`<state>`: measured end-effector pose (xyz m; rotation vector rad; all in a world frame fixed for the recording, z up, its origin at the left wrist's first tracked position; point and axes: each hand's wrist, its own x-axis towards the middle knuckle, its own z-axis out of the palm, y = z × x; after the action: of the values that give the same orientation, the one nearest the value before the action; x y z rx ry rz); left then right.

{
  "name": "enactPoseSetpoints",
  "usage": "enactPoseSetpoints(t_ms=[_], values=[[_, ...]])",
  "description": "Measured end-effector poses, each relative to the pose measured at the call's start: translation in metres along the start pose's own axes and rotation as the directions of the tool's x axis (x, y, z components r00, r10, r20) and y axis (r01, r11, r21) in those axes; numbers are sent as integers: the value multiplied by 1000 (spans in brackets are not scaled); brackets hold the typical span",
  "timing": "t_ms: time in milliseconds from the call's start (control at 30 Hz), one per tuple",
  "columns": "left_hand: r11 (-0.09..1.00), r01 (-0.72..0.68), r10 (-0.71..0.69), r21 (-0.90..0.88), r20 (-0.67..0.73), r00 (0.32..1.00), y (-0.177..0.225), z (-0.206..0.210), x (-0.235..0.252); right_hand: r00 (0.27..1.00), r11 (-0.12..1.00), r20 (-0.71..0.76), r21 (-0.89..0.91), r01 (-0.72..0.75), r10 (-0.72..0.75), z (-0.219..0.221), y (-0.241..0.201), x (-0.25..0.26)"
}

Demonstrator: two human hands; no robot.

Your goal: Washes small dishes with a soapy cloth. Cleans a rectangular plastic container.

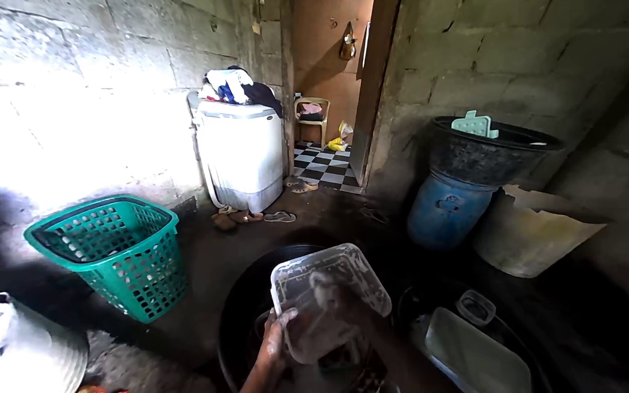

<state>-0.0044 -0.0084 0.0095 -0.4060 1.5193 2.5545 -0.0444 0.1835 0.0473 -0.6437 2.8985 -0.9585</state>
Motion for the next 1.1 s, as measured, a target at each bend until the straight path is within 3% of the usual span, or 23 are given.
enactPoseSetpoints(t_ms=[67, 133, 233, 300, 400, 467, 533, 600, 700, 800, 867, 967, 1033, 1100], values=[[999, -19, 18, 34, 29, 999, 5, 0, -4, 960, 959, -36, -54, -279, 277, -28, 18, 2], [997, -34, 27, 73, 101, 995, 3, 5, -9, 857, 857, -54, -29, -515, 513, -47, 26, 5], [993, -67, 44, 99, 217, 975, -2, 14, -13, 762, 769, -134, 6, -639, 634, -54, 13, 9], [989, -85, 53, 121, 245, 968, -2, 16, -13, 829, 830, -100, -43, -556, 550, -49, -1, 10], [986, -65, 30, 154, 215, 976, -3, 13, -7, 988, 984, 9, -95, -153, 155, -23, -12, 5], [989, -50, 28, 142, 155, 988, -3, 9, -4, 995, 999, 98, -34, 33, -29, -11, -6, 4], [990, -73, 59, 117, 118, 991, -3, 4, -2, 997, 1000, 79, -4, 14, -14, -12, 10, 4], [986, -109, 95, 125, 109, 990, 2, 2, -5, 988, 988, 18, -12, -154, 154, -25, 24, 2], [983, -118, 97, 137, 153, 983, 6, 4, -12, 887, 888, -37, 33, -459, 460, -39, 33, 4], [991, -53, 28, 120, 201, 979, 1, 8, -11, 835, 844, -140, 17, -536, 533, -29, 12, 9], [990, -8, -19, 141, 186, 982, 1, 10, -11, 888, 895, -123, 15, -445, 443, -16, -20, 4], [988, 54, -82, 147, 187, 979, -2, 10, -12, 991, 992, -27, 20, -127, 128, 15, -47, -4], [991, 42, -67, 125, 208, 976, -2, 6, -11, 995, 1000, 102, 23, 18, -20, 17, -52, -3], [988, 11, -40, 153, 190, 981, 2, 1, -9, 984, 979, 45, 124, 164, -170, 10, -39, 2]])
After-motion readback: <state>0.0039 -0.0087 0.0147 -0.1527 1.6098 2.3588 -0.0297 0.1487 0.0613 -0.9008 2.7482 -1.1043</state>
